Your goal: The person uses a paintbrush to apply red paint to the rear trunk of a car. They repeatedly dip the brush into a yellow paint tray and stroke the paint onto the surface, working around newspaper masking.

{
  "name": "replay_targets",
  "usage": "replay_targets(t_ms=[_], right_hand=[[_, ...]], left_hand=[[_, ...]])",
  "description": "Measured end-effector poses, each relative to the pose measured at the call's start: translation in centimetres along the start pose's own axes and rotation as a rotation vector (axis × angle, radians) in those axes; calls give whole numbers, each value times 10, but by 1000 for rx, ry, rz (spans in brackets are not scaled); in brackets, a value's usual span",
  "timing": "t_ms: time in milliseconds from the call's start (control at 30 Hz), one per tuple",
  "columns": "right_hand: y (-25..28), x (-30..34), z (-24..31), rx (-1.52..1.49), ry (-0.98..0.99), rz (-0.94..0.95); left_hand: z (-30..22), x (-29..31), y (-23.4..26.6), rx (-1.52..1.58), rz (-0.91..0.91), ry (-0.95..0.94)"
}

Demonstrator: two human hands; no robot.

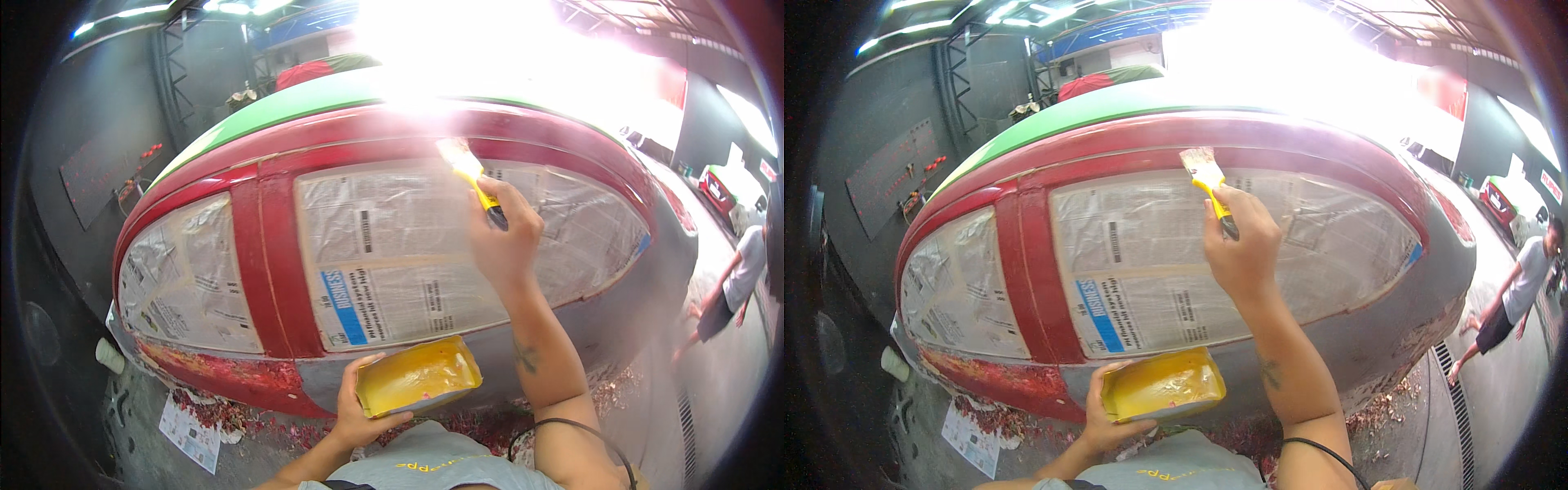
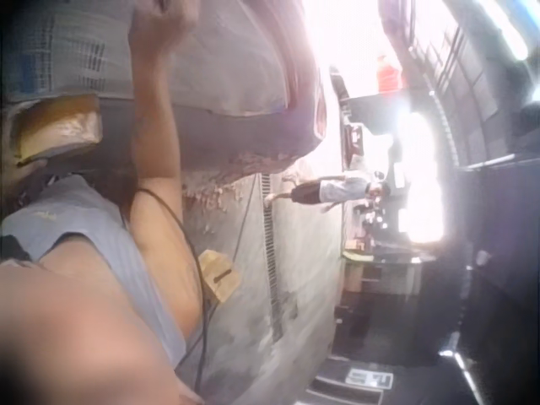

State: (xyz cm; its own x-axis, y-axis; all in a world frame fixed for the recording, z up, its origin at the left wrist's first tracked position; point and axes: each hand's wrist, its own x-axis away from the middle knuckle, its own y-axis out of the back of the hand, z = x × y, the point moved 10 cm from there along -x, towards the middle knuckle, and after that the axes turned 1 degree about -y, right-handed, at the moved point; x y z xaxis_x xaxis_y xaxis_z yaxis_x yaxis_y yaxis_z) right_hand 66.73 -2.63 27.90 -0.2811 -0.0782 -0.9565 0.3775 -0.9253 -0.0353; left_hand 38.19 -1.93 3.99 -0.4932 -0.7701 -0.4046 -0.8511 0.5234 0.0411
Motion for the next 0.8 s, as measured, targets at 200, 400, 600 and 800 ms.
replay_targets(t_ms=[200, 400, 600, 800], right_hand=[[-43, 12, 43, -10, -3, 67], [-96, 36, 86, -49, 164, 179], [-35, 24, 43, 172, -4, -7], [-56, 33, 64, 125, 8, -21]], left_hand=[[6, 8, 35, 27, 4, 35], [13, 16, 67, 69, 13, 13], [15, 16, 88, 63, 23, -7], [9, 18, 95, 32, 41, 20]])
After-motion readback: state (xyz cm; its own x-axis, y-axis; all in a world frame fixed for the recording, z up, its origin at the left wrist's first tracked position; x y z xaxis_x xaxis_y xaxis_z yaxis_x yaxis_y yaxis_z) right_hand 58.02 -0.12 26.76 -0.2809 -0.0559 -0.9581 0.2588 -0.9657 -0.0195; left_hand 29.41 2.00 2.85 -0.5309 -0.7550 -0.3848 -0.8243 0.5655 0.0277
